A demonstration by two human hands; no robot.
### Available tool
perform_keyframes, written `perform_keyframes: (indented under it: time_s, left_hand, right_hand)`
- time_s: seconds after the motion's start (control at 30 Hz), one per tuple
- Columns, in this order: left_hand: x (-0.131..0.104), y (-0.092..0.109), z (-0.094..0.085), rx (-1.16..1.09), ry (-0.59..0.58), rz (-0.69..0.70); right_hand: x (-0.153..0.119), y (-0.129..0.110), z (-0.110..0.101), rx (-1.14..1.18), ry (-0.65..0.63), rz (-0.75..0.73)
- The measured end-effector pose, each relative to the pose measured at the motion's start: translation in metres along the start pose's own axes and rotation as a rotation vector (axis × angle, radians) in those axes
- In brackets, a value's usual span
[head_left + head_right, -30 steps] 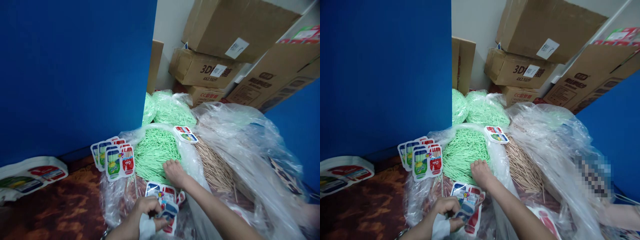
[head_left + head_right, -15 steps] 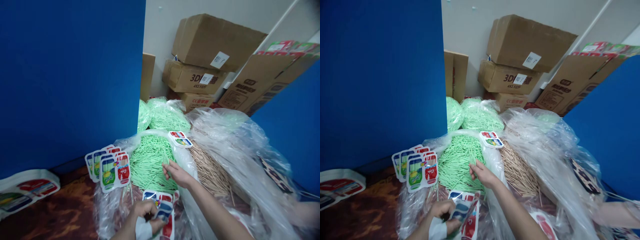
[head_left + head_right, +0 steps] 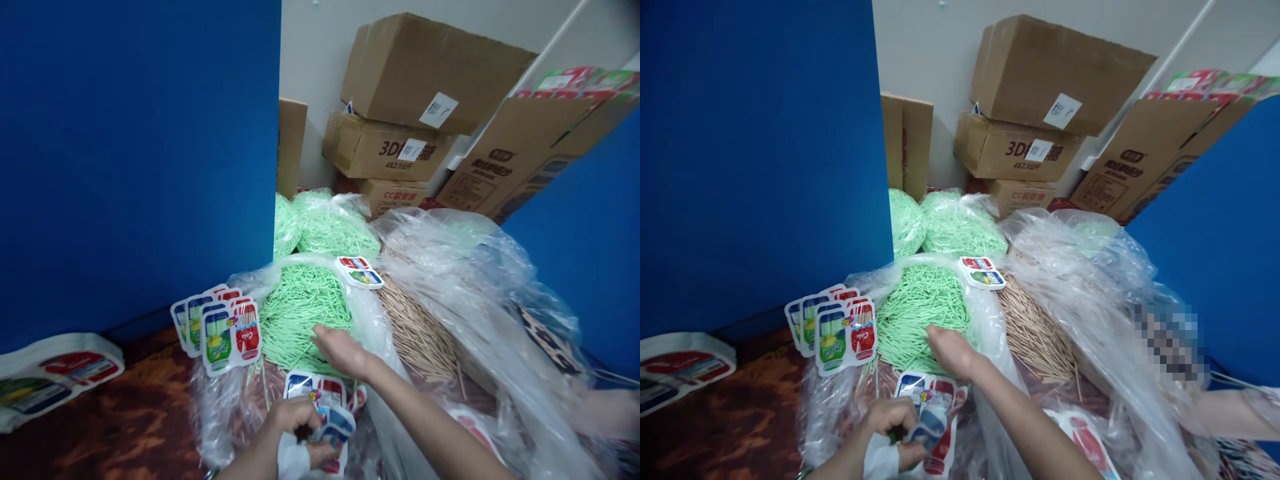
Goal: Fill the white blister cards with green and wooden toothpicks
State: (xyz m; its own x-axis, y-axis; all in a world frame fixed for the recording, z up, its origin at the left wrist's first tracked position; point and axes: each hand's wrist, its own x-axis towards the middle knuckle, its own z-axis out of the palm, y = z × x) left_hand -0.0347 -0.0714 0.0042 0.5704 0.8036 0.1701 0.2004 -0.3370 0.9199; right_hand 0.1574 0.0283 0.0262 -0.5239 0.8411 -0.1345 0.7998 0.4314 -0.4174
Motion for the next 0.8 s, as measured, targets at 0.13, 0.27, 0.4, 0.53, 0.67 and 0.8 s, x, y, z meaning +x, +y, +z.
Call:
perform_keyframes:
  time_s: [0.13, 0.27, 0.4, 0.53, 0.67, 0.8]
  left_hand:
    - [-0.004, -0.004, 0.006, 0.030, -0.005, 0.009]
    - [-0.007, -0.007, 0.005, -0.004, 0.031, 0.014]
    - [-0.006, -0.002, 0.003, -0.044, 0.055, -0.011]
    - [-0.002, 0.007, 0.001, -0.053, 0.076, -0.058]
    - [0.001, 0.014, -0.002, -0.061, 0.075, -0.073]
    - [0.002, 0.019, -0.007, -0.067, 0.115, -0.086]
  right_hand:
    - [0.005, -0.016, 0.023, -0.219, -0.114, -0.130]
    - [0.007, -0.022, 0.024, -0.356, -0.117, -0.182]
    - [0.008, -0.006, 0.005, -0.418, -0.077, -0.115]
    - [0.011, 0.022, -0.015, -0.455, -0.049, -0.007]
    - [0.019, 0.034, -0.016, -0.453, -0.057, 0.004]
    - [0.024, 0.031, -0.014, -0.389, -0.031, 0.017]
